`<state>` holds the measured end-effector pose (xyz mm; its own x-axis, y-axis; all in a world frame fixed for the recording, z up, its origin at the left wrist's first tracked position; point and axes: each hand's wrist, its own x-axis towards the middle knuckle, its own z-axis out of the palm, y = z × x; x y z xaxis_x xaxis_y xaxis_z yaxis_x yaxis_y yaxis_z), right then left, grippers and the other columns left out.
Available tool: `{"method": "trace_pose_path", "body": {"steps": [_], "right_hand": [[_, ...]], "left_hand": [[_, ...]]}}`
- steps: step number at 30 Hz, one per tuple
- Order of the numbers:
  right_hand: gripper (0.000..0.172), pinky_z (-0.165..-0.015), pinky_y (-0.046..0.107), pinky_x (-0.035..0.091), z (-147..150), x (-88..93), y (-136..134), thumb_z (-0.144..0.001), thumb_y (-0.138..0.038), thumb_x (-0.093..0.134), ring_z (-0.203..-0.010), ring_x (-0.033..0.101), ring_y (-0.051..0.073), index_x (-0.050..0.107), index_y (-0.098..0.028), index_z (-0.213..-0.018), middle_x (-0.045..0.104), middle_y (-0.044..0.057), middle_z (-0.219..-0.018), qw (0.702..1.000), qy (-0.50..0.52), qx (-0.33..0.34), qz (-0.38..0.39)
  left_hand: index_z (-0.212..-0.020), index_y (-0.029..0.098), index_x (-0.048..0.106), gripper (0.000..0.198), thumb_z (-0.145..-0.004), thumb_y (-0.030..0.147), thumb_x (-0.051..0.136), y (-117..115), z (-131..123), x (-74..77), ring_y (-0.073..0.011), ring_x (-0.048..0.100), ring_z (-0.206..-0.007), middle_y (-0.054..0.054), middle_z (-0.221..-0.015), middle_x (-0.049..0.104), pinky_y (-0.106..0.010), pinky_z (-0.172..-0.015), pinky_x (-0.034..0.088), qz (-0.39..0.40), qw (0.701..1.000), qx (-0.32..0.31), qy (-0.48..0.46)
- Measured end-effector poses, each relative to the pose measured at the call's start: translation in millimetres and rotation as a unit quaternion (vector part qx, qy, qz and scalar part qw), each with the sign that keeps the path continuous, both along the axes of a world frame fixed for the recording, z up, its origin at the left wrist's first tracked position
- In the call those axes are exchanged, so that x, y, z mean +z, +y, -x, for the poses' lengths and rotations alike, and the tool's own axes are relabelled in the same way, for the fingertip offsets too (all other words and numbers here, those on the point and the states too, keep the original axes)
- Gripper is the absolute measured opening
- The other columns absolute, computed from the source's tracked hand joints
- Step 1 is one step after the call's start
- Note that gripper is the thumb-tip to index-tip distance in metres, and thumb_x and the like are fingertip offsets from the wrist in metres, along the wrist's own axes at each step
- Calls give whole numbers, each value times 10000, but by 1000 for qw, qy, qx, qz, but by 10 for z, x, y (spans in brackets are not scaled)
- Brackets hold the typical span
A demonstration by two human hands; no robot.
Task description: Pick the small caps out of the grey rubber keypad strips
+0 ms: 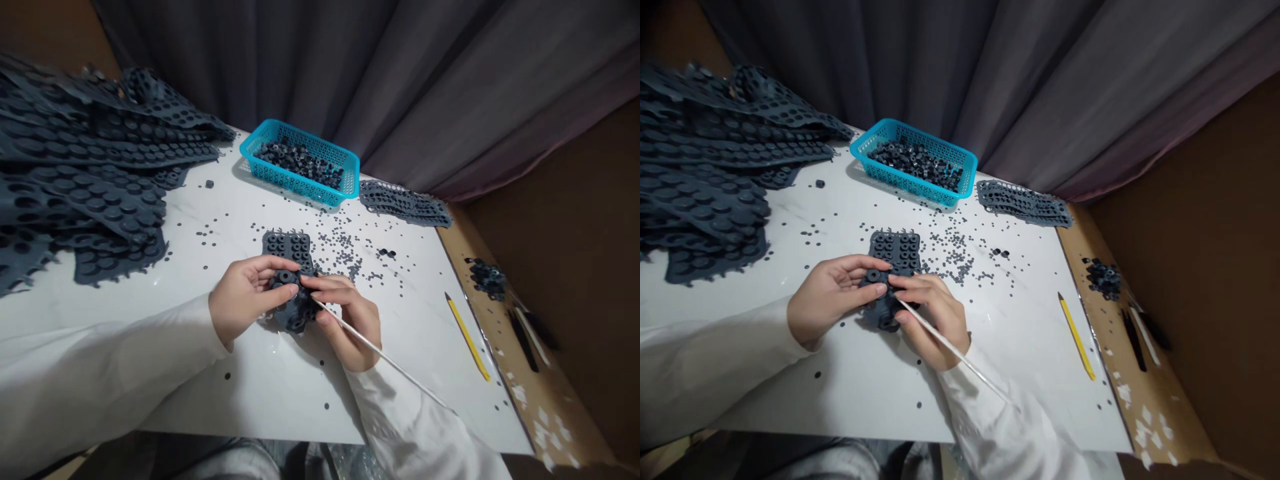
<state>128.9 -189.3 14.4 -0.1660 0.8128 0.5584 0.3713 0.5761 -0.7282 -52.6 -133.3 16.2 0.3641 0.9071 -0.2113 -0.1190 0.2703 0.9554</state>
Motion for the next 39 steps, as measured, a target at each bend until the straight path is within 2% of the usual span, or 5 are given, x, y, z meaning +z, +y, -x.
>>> {"method": "trace_pose_path", "body": {"steps": [6,19,28,34,39], "right_hand": [[149,-933,465,532,6,9,8,-919,-216,548,-1051,663,229,590,-216,-1061,715,133,-1134,999,-39,7,-38],[188,-948,483,526,-12,-58,31,-972,-258,457,-1089,656,219,524,-214,-1143,697,157,-1156,992,-95,15,-81],[208,-874,444,546,3,-60,37,-972,-247,450,-1047,659,226,504,-215,-1170,676,174,-1171,988,-125,7,-92],[218,-835,418,572,-1,-110,10,-951,-236,500,-1072,647,226,525,-230,-1168,641,155,-1240,998,-41,-33,-35],[186,-864,446,551,4,-82,-6,-929,-256,544,-1056,652,242,573,-230,-1111,676,131,-1184,1000,16,-3,-3]], "left_hand": [[-933,148,704,341,-626,246,812,1,-15,8,-146,680,-676,-32,-761,737,-214,-629,533,12,1000,2,5],[-926,149,696,338,-620,237,810,-5,-12,-13,-132,664,-647,-16,-734,727,-206,-610,521,17,1000,2,6],[-906,157,697,306,-617,192,795,-19,-13,-2,-106,639,-633,9,-712,713,-179,-596,498,22,1000,7,11],[-912,156,697,301,-632,203,796,-30,-25,-9,-97,627,-641,4,-733,715,-171,-593,477,26,1000,-2,5],[-953,154,698,326,-656,239,803,-6,-6,-37,-109,642,-679,-13,-773,725,-189,-633,493,23,1000,-5,-10]]}}
